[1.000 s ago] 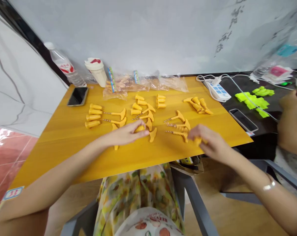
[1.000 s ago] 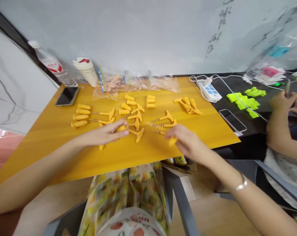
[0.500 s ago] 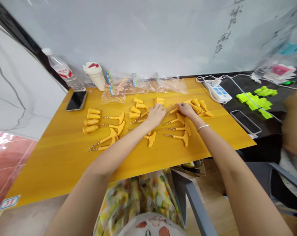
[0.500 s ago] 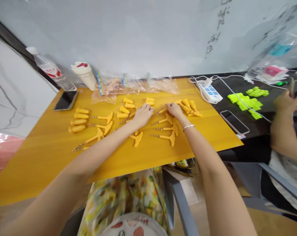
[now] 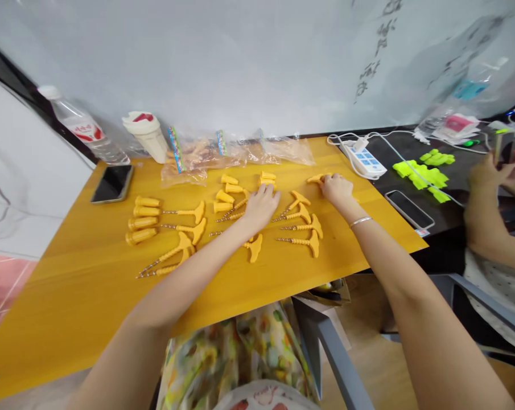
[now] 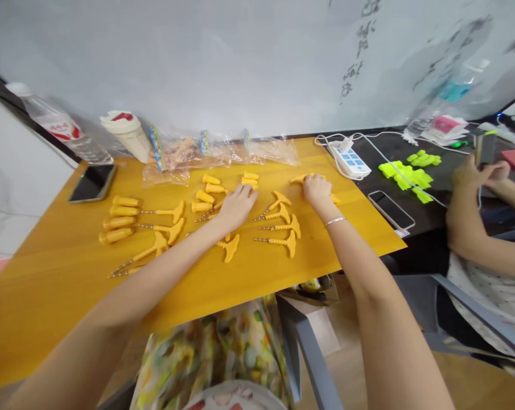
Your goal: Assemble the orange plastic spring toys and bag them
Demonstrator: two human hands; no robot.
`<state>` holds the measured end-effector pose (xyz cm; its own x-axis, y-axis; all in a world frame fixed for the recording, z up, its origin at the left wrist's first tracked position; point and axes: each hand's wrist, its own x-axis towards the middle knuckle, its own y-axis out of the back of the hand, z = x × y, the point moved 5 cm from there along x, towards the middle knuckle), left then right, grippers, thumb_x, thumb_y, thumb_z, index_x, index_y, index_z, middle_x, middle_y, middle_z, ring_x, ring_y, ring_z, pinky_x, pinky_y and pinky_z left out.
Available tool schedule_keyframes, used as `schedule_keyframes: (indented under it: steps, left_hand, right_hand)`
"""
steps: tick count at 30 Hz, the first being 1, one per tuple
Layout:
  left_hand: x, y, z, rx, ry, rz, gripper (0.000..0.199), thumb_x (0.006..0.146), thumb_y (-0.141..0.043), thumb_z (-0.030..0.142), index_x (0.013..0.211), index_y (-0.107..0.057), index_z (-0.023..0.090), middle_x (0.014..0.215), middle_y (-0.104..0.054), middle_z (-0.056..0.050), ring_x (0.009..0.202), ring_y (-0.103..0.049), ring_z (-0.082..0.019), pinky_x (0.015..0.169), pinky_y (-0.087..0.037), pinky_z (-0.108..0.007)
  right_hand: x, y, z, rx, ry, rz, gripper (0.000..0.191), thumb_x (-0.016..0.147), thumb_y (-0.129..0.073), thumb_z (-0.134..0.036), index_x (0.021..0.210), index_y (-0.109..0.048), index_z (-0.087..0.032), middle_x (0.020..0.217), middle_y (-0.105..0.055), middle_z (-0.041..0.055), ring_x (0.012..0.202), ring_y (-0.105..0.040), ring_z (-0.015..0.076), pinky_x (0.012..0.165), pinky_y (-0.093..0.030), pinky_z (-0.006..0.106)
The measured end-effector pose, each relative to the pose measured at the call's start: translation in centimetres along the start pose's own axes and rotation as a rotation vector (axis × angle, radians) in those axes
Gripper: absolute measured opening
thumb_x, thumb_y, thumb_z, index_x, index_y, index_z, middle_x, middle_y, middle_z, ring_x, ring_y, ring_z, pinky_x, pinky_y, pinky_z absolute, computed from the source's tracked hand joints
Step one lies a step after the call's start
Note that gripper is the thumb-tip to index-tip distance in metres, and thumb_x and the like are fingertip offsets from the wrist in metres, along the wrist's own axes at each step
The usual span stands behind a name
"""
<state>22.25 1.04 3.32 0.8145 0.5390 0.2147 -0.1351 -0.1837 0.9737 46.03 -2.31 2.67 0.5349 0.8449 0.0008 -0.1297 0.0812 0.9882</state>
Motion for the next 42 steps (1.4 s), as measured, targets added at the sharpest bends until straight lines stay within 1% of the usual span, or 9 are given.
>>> schedule_keyframes:
  steps: [4, 8, 14, 18, 21, 25, 32, 38, 42]
  left_hand:
    - [-0.3, 0.1, 1.2, -0.053, -0.023, 0.041, 0.025, 0.101, -0.043, 0.022, 0.115, -0.062, 0.013, 0.12, -0.058, -0.016, 0.117, -0.051, -0.028, 0.088, -0.049, -0.037]
    - [0.7, -1.4, 2.5, -0.137, -0.016, -0.024, 0.034, 0.1, -0.049, 0.037, 0.108, -0.068, 0.01, 0.113, -0.062, -0.016, 0.117, -0.053, -0.03, 0.094, -0.048, -0.039]
    - [1.4, -2.5, 2.1, -0.226, 0.022, -0.141, 0.024, 0.097, -0.051, 0.021, 0.108, -0.071, 0.014, 0.111, -0.064, -0.014, 0.114, -0.057, -0.028, 0.095, -0.049, -0.04]
    - [0.5, 0.3, 1.6, -0.365, 0.067, 0.04, 0.034, 0.097, -0.052, 0.028, 0.126, -0.059, 0.012, 0.125, -0.058, -0.016, 0.123, -0.053, -0.028, 0.102, -0.046, -0.042]
    - [-0.8, 2.7, 2.7, -0.476, 0.0, 0.191, 0.058, 0.094, -0.055, 0.028, 0.146, -0.034, 0.011, 0.143, -0.046, -0.019, 0.134, -0.045, -0.028, 0.109, -0.042, -0.041]
    - [-3.7, 3.2, 3.9, -0.392, -0.037, 0.156, 0.054, 0.093, -0.045, 0.012, 0.145, -0.032, 0.012, 0.135, -0.055, -0.017, 0.121, -0.056, -0.025, 0.099, -0.047, -0.038]
    - [-10.0, 3.2, 3.5, -0.007, -0.299, 0.193, 0.028, 0.102, -0.032, 0.017, 0.113, -0.058, 0.017, 0.087, -0.065, -0.009, 0.086, -0.061, -0.022, 0.068, -0.044, -0.032]
    - [-13.0, 4.4, 3.7, -0.03, -0.416, 0.164, 0.027, 0.102, -0.034, 0.019, 0.103, -0.061, 0.021, 0.076, -0.064, -0.006, 0.076, -0.06, -0.018, 0.061, -0.038, -0.029]
    - [-14.9, 5.3, 3.7, -0.234, -0.394, -0.122, 0.014, 0.099, -0.046, 0.026, 0.104, -0.058, 0.02, 0.086, -0.068, -0.006, 0.077, -0.062, -0.018, 0.06, -0.038, -0.027]
  right_hand:
    - [-0.2, 0.2, -0.3, 0.04, -0.015, 0.019, 0.042, 0.097, -0.03, -0.017, 0.126, -0.059, -0.007, 0.119, -0.064, 0.0278, 0.106, -0.065, 0.0342, 0.084, -0.048, 0.044]
    - [-1.0, 2.2, -0.2, 0.192, -0.042, 0.199, 0.048, 0.096, -0.04, -0.024, 0.142, -0.049, -0.015, 0.119, -0.067, 0.0206, 0.102, -0.065, 0.033, 0.084, -0.049, 0.045]
    - [-3.3, 4.8, 1.5, 0.971, 0.014, 0.341, 0.068, 0.089, -0.051, -0.03, 0.153, -0.028, -0.022, 0.108, -0.07, 0.0083, 0.081, -0.065, 0.0178, 0.077, -0.053, 0.032]
    - [-6.6, 4.8, 0.2, 1.415, 0.011, 0.319, 0.068, 0.084, -0.059, -0.036, 0.145, -0.031, -0.029, 0.103, -0.069, 0.0028, 0.073, -0.063, 0.0119, 0.076, -0.054, 0.028]
    - [-9.6, 4.3, -2.7, 1.615, 0.002, 0.229, 0.068, 0.08, -0.066, -0.041, 0.138, -0.032, -0.032, 0.101, -0.068, 0.0002, 0.073, -0.064, 0.0115, 0.079, -0.056, 0.029]
    - [-13.7, 3.8, -5.8, 1.871, 0.054, 0.009, 0.064, 0.074, -0.076, -0.041, 0.126, -0.04, -0.034, 0.094, -0.066, -0.0048, 0.073, -0.065, 0.0107, 0.075, -0.058, 0.027]
    - [-21.8, 2.4, -7.2, 1.924, 0.202, -0.882, 0.043, 0.069, -0.086, -0.036, 0.099, -0.06, -0.019, 0.095, -0.068, 0.0037, 0.07, -0.066, 0.0102, 0.066, -0.057, 0.023]
    - [-25.9, 2.0, -7.5, 2.06, 0.093, -0.887, 0.037, 0.084, -0.072, -0.039, 0.114, -0.055, -0.025, 0.082, -0.061, -0.003, 0.061, -0.057, 0.0078, 0.064, -0.054, 0.024]
    - [-27.0, 3.4, -7.2, 1.626, 0.509, -0.761, 0.016, 0.096, -0.056, -0.035, 0.107, -0.051, -0.025, 0.077, -0.054, -0.0042, 0.061, -0.051, 0.0091, 0.061, -0.048, 0.024]
